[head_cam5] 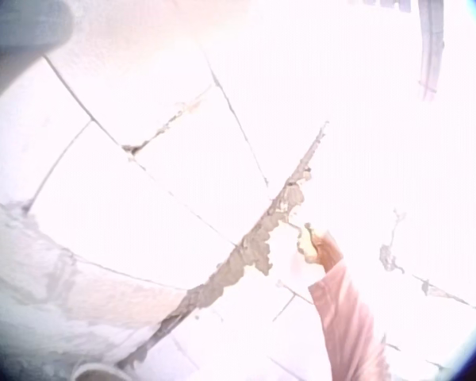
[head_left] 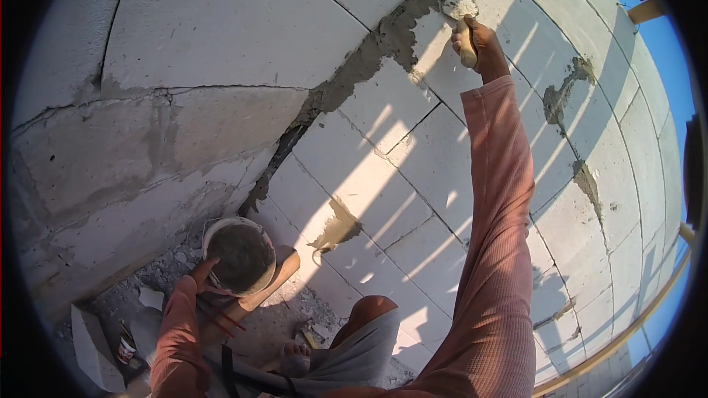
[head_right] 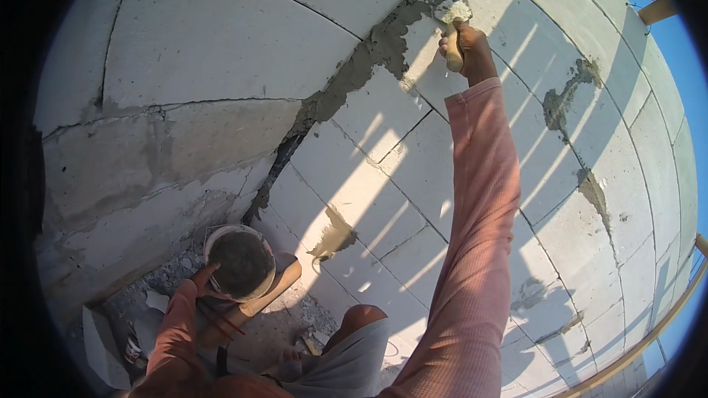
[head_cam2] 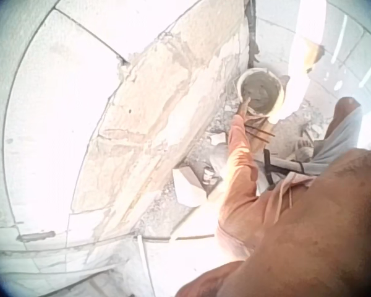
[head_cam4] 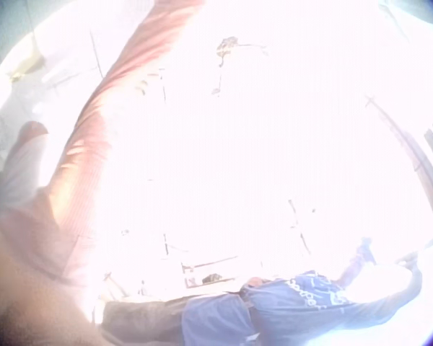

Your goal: The person scoops mortar from a bucket with a trowel and applies it onto the gaps and joints of a concrete block wall.

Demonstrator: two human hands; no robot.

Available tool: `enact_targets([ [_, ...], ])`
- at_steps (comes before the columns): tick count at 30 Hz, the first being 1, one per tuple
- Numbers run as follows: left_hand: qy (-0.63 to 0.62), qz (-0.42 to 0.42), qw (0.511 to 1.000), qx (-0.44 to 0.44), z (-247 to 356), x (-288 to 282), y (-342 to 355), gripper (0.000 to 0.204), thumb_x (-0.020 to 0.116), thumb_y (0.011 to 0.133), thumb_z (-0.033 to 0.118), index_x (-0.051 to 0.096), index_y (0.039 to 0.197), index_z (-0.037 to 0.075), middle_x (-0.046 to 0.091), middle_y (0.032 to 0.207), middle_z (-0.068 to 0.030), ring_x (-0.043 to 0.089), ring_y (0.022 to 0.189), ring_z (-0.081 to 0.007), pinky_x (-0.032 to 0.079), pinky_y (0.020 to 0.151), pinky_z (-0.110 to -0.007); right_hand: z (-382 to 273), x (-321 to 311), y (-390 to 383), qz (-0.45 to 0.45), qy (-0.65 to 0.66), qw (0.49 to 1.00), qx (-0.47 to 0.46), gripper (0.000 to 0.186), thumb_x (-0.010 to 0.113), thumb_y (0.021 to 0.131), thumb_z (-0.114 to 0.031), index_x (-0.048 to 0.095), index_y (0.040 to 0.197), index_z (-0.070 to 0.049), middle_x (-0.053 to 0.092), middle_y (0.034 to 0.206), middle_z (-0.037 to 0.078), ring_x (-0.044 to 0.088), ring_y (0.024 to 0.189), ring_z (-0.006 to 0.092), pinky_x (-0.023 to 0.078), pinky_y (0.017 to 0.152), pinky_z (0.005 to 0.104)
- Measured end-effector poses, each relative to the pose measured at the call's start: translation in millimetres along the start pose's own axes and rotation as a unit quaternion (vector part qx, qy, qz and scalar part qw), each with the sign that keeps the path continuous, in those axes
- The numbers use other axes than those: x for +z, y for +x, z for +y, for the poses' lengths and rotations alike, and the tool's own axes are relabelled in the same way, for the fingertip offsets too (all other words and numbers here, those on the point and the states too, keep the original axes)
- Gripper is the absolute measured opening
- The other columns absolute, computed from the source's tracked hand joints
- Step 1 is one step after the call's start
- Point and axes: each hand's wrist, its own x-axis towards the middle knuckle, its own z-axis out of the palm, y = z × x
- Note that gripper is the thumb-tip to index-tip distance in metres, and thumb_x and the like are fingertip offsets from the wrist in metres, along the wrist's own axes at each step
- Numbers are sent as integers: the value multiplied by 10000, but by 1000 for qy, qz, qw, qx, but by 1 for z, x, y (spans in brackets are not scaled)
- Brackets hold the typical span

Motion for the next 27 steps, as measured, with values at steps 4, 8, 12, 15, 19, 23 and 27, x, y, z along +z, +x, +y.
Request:
enact_targets([
  [4,-3,-10,1000,3,0,-7,3,654,577,969,435,321,1529,215,407,1544,-88,437,1369,-398,501,931,-713,-27,20,-34,42,-132,990,26,271,468,1051,-243,436,1129,15,560,817,117,562,569,190,509,464,304],
  [8,0,-6,1000,8,-2,-3,4,662,576,965,446,324,1532,216,392,1553,-90,433,1372,-400,506,929,-707,-52,22,-53,32,-432,900,-49,388,549,993,-324,573,835,30,571,646,88,531,496,171,445,460,322],
  [12,-6,-11,1000,14,-6,-13,15,660,607,955,447,348,1511,206,447,1511,-111,463,1354,-384,492,938,-714,-83,20,-35,-49,-569,818,-68,439,572,945,-333,559,670,9,555,582,72,530,480,160,403,456,333],
  [15,-2,-4,1000,23,-9,-16,22,663,576,961,450,339,1523,191,421,1532,-102,454,1355,-395,510,921,-703,-112,18,-23,14,-606,792,-80,392,560,960,-303,552,718,6,548,599,69,534,486,163,423,446,332],
  [19,8,-10,1000,21,-4,-8,23,677,586,953,454,343,1519,173,449,1509,-111,475,1339,-387,519,914,-692,-146,15,-18,182,-663,708,-161,413,552,984,-346,547,759,1,541,615,62,542,492,168,439,448,354],
  [23,-1,17,999,33,-11,-15,35,667,595,940,427,365,1500,148,494,1458,-138,518,1298,-379,532,917,-662,-131,-22,-41,210,-563,780,-177,511,517,1004,-477,583,900,19,593,740,74,558,552,156,456,485,337],
  [27,26,86,994,56,-15,-12,19,601,609,894,335,435,1427,120,554,1359,-156,585,1207,-373,555,900,-630,-35,-13,-116,182,-373,892,-179,490,589,955,-457,642,1046,22,648,792,84,524,564,117,445,514,283],
])
